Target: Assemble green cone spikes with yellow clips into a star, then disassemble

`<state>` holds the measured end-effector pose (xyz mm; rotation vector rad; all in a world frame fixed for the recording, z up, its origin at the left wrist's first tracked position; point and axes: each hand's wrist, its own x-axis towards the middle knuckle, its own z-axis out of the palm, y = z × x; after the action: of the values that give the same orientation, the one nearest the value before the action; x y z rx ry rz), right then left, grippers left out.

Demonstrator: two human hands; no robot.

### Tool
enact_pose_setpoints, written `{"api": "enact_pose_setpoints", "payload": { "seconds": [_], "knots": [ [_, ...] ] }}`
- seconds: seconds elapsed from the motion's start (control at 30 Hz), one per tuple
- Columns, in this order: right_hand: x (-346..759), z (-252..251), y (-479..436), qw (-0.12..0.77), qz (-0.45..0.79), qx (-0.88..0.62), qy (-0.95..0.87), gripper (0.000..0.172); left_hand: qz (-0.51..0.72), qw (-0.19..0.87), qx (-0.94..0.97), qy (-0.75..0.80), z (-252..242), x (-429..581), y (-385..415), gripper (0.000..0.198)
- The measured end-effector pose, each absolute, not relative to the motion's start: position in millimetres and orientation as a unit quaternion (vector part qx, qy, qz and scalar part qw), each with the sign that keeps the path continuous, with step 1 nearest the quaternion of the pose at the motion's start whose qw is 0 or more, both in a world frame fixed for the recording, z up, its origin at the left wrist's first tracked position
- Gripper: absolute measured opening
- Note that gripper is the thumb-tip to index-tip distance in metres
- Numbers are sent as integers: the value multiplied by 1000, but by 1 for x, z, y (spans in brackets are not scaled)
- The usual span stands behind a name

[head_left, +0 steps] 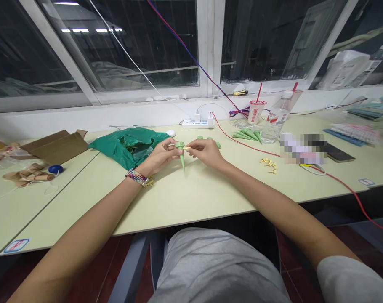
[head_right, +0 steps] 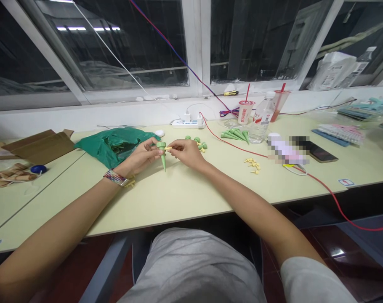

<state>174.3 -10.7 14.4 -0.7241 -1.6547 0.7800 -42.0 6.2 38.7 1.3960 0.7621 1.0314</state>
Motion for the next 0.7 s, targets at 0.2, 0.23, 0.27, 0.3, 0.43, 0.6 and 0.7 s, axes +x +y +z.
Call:
{"api": "enact_pose_setpoints", "payload": {
  "seconds": [0.2, 0.23, 0.27, 0.3, 0.43, 0.6, 0.7],
  "knots": [
    [172, 18, -13, 542, 440, -309, -646, 34, 467, 513, 640, 331, 36, -39, 5, 52],
    [172, 19, -14, 540, 453, -310, -638, 37, 469, 501, 646, 334, 36, -39, 5, 52],
    [172, 20, -15, 538, 465, -310, -631, 39, 471, 488, 652, 338, 37, -39, 4, 52],
    [173, 21, -15, 536, 477, -309, -624, 41, 473, 476, 658, 342, 37, -38, 4, 53],
    [174, 24, -16, 530, 506, -298, -612, 43, 475, 438, 678, 350, 41, -36, -1, 54],
    [173, 23, -15, 534, 503, -296, -612, 42, 468, 429, 686, 356, 42, -36, -2, 54],
    [172, 23, -15, 534, 490, -304, -618, 42, 464, 443, 677, 361, 41, -37, 0, 54]
  ]
}}
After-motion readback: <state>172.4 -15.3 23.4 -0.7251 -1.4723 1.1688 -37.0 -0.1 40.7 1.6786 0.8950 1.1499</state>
